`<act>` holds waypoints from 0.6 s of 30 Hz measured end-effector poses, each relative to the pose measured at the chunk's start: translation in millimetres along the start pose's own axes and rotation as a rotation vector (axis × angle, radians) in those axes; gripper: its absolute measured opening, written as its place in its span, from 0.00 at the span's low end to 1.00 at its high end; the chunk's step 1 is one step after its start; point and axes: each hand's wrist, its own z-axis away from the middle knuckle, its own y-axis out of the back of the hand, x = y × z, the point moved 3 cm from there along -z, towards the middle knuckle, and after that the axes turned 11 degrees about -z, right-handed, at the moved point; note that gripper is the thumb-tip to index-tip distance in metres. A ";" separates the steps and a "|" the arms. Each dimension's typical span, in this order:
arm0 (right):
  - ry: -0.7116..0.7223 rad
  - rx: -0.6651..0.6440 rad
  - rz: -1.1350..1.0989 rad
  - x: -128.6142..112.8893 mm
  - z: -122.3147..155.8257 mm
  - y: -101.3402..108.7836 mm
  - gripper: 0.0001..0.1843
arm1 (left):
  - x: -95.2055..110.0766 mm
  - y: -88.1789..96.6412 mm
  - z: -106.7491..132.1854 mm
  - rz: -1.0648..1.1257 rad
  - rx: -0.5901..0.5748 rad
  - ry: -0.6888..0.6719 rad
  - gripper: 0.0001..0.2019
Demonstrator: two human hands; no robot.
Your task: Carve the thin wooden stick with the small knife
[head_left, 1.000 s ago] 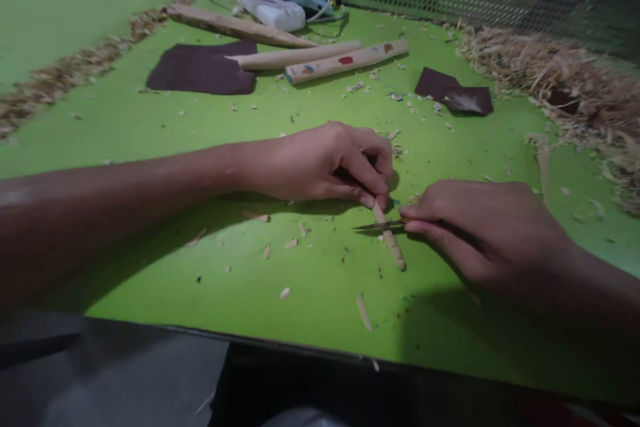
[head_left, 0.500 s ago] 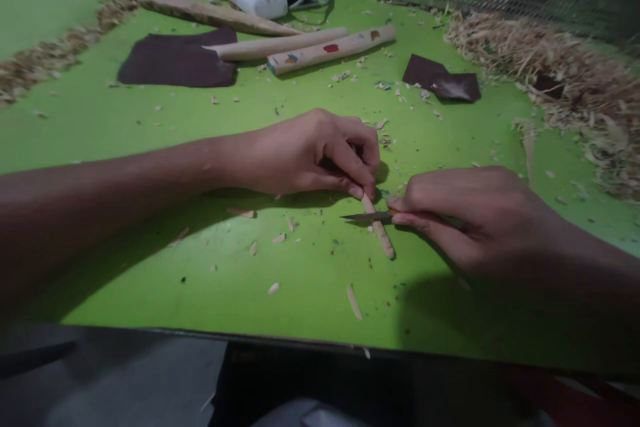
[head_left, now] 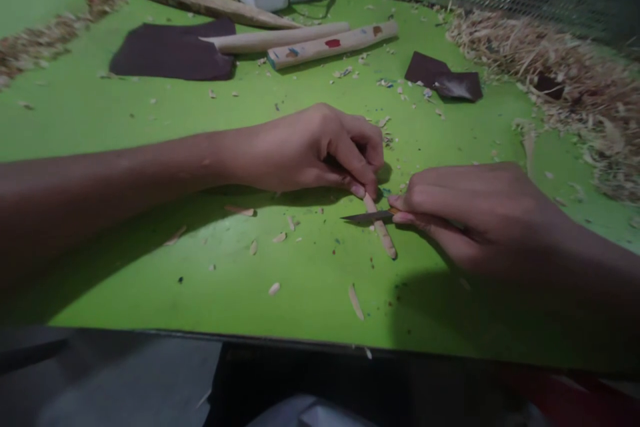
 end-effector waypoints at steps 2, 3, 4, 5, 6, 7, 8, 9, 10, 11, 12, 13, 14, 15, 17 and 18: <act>0.016 -0.011 0.008 0.3 -2.0 1.3 0.19 | 0.5 0.3 -0.7 0.008 -0.008 0.006 0.07; 0.027 -0.017 0.010 0.5 -3.2 2.0 0.19 | 0.5 0.4 -1.1 0.016 -0.010 0.012 0.07; 0.037 -0.022 0.012 0.6 -4.5 2.8 0.20 | 0.4 0.3 -1.3 0.024 -0.009 0.019 0.07; 0.042 -0.032 0.015 0.9 -5.8 3.6 0.20 | 0.1 0.2 -1.5 0.033 -0.006 0.024 0.07; 0.052 -0.043 0.014 0.9 -7.0 4.3 0.20 | -0.2 -0.1 -1.6 0.043 -0.001 0.026 0.07; 0.057 -0.058 0.015 1.1 -8.0 4.8 0.20 | -0.6 -0.4 -1.6 0.052 0.005 0.027 0.07; 0.066 -0.070 0.016 1.2 -8.9 5.3 0.20 | -1.1 -0.9 -1.5 0.062 0.012 0.025 0.07; 0.079 -0.073 0.016 1.3 -9.4 5.9 0.19 | -1.7 -1.3 -1.4 0.071 0.019 0.022 0.07; 0.086 -0.081 0.018 1.6 -9.6 6.1 0.18 | -2.3 -1.7 -1.3 0.079 0.024 0.018 0.07; 0.092 -0.091 0.019 2.2 -9.6 6.0 0.18 | -3.1 -2.1 -1.2 0.085 0.027 0.016 0.06; 0.104 -0.090 0.017 2.7 -9.4 5.9 0.18 | -3.9 -2.4 -1.2 0.090 0.029 0.016 0.06; 0.111 -0.091 0.015 3.4 -9.1 5.6 0.18 | -4.7 -2.6 -1.2 0.092 0.030 0.015 0.06; 0.122 -0.084 0.014 4.0 -8.7 5.2 0.18 | -5.5 -2.9 -1.3 0.094 0.028 0.013 0.06; 0.124 -0.081 0.019 4.6 -8.5 4.5 0.18 | -6.4 -3.1 -1.5 0.092 0.026 0.011 0.07; 0.135 -0.060 0.039 5.0 -8.3 3.6 0.18 | -7.9 -3.6 -1.9 0.088 0.028 0.003 0.07; 0.129 -0.063 0.055 5.0 -8.3 2.9 0.18 | -8.7 -3.9 -1.9 0.086 0.032 -0.002 0.07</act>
